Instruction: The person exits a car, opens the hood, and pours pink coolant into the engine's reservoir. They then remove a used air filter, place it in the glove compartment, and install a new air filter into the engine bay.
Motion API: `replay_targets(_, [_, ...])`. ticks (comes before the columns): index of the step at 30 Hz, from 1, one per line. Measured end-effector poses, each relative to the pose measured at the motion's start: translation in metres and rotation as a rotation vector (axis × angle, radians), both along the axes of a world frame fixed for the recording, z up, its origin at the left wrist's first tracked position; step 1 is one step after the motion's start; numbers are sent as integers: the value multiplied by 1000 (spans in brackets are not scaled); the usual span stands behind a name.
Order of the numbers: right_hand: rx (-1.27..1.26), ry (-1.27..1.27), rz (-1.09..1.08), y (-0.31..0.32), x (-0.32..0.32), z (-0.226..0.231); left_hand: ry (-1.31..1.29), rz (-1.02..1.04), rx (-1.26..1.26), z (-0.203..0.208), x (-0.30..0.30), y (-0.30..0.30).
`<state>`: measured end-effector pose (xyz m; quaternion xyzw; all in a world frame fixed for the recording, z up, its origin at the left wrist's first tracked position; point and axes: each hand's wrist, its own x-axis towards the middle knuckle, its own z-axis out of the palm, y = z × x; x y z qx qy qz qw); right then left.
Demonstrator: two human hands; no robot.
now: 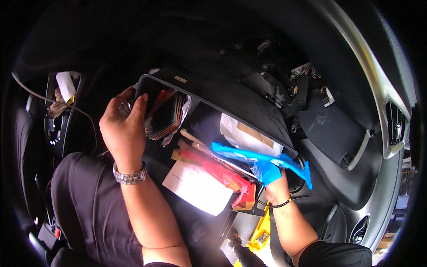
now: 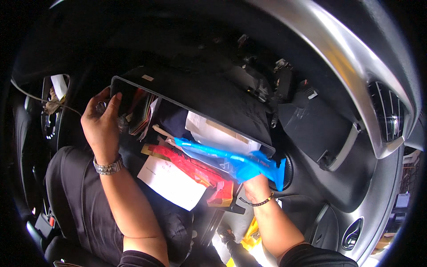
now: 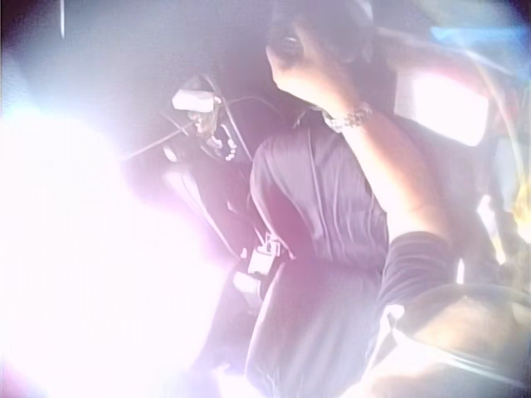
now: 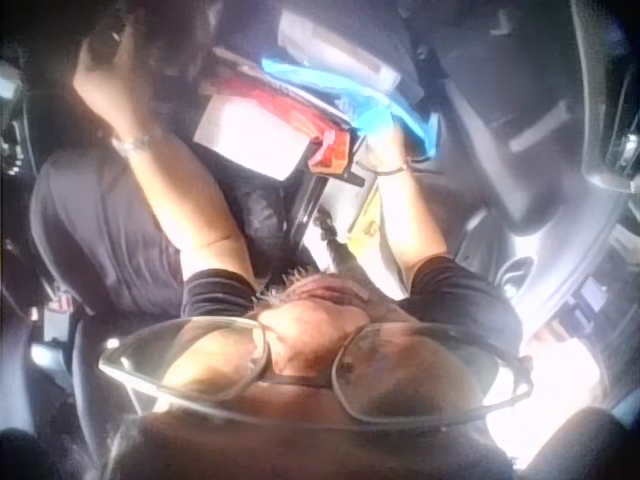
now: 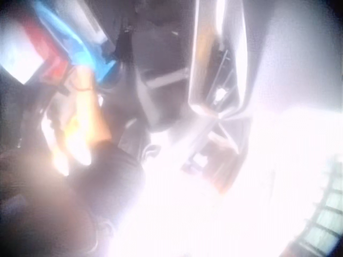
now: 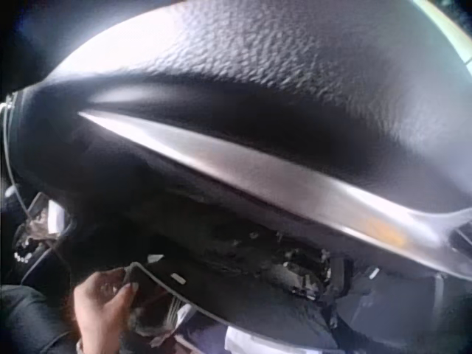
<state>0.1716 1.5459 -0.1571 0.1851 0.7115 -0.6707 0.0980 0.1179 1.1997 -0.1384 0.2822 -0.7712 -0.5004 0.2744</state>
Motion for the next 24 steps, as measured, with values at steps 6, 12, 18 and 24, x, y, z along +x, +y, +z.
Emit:
replay_targets(6, [-54, -23, -133, 3, 5, -17, 99, -8, -93, -11, -7, 15])
replay_targets(12, [-149, 17, -71, 30, 13, -58, 162, 65, -117, -9, 1, 14])
replay_targets(18, [-243, 75, -102, 63, 49, -89, 195, 30, -227, -3, 11, 13])
replay_targets(24, [-218, 44, -121, 48, 51, -71, 237, 21, -258, 6, 16, 14])
